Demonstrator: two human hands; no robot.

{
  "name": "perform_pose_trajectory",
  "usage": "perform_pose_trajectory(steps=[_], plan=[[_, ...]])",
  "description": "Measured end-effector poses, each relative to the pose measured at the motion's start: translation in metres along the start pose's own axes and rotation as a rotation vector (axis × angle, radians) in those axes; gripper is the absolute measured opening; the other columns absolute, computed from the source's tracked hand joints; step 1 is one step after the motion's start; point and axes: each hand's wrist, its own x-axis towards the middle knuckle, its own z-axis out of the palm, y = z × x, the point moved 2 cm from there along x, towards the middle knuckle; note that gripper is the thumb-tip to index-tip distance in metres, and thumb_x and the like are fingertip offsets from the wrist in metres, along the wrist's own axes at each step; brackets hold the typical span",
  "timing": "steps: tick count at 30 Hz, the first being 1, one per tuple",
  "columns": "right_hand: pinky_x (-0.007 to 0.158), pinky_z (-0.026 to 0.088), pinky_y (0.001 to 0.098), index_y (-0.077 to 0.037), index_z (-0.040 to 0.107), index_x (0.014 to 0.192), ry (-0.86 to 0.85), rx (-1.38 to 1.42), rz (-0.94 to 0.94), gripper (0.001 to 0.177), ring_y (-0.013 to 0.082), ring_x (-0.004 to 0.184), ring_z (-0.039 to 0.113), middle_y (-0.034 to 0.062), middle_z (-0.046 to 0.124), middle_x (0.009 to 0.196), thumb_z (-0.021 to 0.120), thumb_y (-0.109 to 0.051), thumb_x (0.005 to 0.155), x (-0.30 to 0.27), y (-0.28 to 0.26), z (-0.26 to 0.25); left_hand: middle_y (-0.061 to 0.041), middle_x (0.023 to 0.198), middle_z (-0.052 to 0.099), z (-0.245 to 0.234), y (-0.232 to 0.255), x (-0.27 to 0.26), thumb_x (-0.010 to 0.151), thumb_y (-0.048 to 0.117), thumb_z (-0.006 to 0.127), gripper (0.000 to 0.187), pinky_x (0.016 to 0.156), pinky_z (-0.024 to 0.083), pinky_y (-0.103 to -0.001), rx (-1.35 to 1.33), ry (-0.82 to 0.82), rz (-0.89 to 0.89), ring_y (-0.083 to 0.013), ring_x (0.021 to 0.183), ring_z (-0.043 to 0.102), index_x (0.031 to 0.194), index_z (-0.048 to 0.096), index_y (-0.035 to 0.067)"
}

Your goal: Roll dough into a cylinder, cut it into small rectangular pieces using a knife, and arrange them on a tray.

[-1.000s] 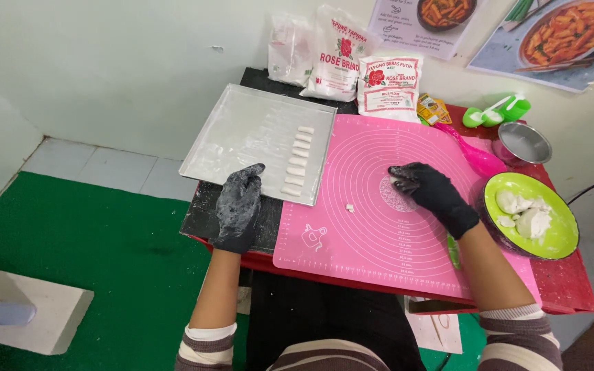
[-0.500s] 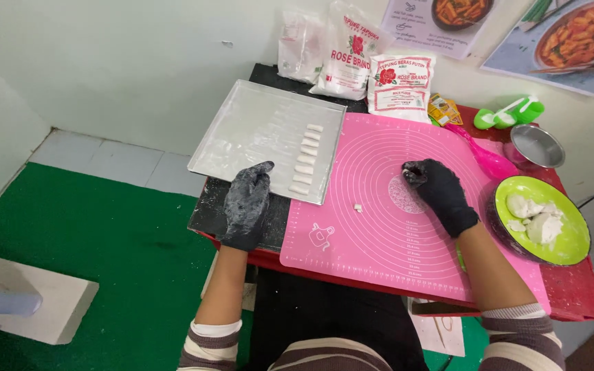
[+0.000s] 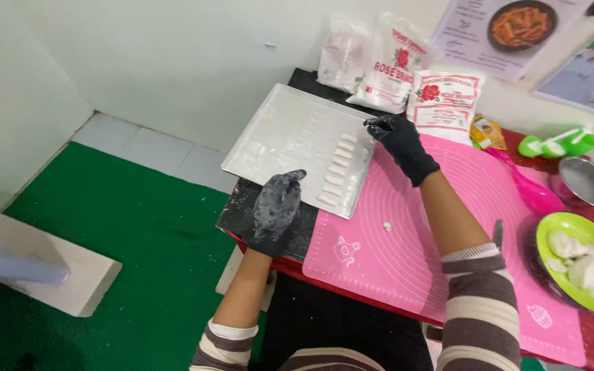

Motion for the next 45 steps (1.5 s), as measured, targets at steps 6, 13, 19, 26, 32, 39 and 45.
perform_pose_trajectory(steps=[6, 13, 19, 26, 32, 39, 45], plan=[[0.093, 0.055, 0.0437, -0.022, 0.081, 0.107, -0.079, -0.171, -0.170, 0.026, 0.0367, 0.107, 0.069, 0.0112, 0.076, 0.106, 0.083, -0.037, 0.085, 0.057, 0.045, 0.041, -0.001, 0.117, 0.072, 0.004, 0.000, 0.002, 0.092, 0.024, 0.059, 0.033, 0.097, 0.055, -0.045, 0.060, 0.000, -0.009, -0.0275, 0.116, 0.065, 0.118, 0.073, 0.039], [0.094, 0.055, 0.0434, -0.026, 0.080, 0.109, -0.132, -0.395, -0.200, 0.029, 0.0356, 0.109, 0.069, 0.0075, 0.077, 0.107, 0.077, -0.046, 0.088, 0.066, 0.041, 0.042, -0.003, 0.115, 0.073, 0.005, -0.004, 0.001, 0.092, 0.023, 0.060, 0.032, 0.095, 0.056, -0.048, -0.008, 0.019, 0.033, -0.0300, 0.116, 0.065, 0.118, 0.073, 0.036], [0.091, 0.056, 0.0463, -0.027, 0.080, 0.108, -0.129, -0.402, -0.171, 0.030, 0.0376, 0.107, 0.070, 0.0087, 0.077, 0.106, 0.078, -0.048, 0.086, 0.066, 0.034, 0.045, -0.004, 0.114, 0.072, 0.003, 0.001, 0.000, 0.093, 0.024, 0.060, 0.032, 0.095, 0.056, -0.050, -0.023, 0.008, 0.025, -0.0316, 0.115, 0.065, 0.120, 0.072, 0.036], [0.090, 0.057, 0.0446, -0.031, 0.080, 0.107, -0.157, -0.547, -0.219, 0.032, 0.0334, 0.106, 0.071, 0.0070, 0.078, 0.104, 0.072, -0.055, 0.087, 0.087, 0.059, 0.068, -0.002, 0.115, 0.072, -0.001, 0.008, -0.005, 0.093, 0.025, 0.060, 0.033, 0.097, 0.055, -0.049, -0.038, 0.013, 0.000, -0.0314, 0.116, 0.065, 0.120, 0.072, 0.040], [0.089, 0.056, 0.0524, -0.018, 0.080, 0.107, -0.197, -0.570, -0.248, 0.034, 0.0435, 0.106, 0.069, 0.0172, 0.076, 0.108, 0.068, -0.045, 0.090, 0.080, 0.049, 0.063, 0.000, 0.111, 0.073, 0.012, -0.008, 0.002, 0.092, 0.020, 0.063, 0.033, 0.092, 0.058, -0.047, -0.034, 0.067, 0.039, -0.0293, 0.111, 0.068, 0.117, 0.074, 0.039], [0.091, 0.055, 0.0457, -0.021, 0.080, 0.110, -0.243, -0.500, -0.333, 0.030, 0.0392, 0.108, 0.068, 0.0144, 0.076, 0.108, 0.063, -0.032, 0.088, 0.083, 0.066, 0.058, 0.004, 0.112, 0.072, 0.015, -0.007, 0.003, 0.093, 0.027, 0.062, 0.032, 0.091, 0.059, -0.047, 0.084, 0.084, -0.039, -0.0270, 0.109, 0.069, 0.115, 0.073, 0.047], [0.095, 0.052, 0.0444, -0.026, 0.078, 0.116, -0.298, -0.341, -0.338, 0.041, 0.0381, 0.117, 0.064, 0.0103, 0.073, 0.115, 0.055, -0.027, 0.083, 0.075, 0.057, 0.054, 0.001, 0.114, 0.073, 0.013, -0.005, 0.003, 0.093, 0.026, 0.061, 0.032, 0.091, 0.059, -0.052, 0.036, 0.046, -0.064, -0.0303, 0.110, 0.069, 0.116, 0.073, 0.044]])
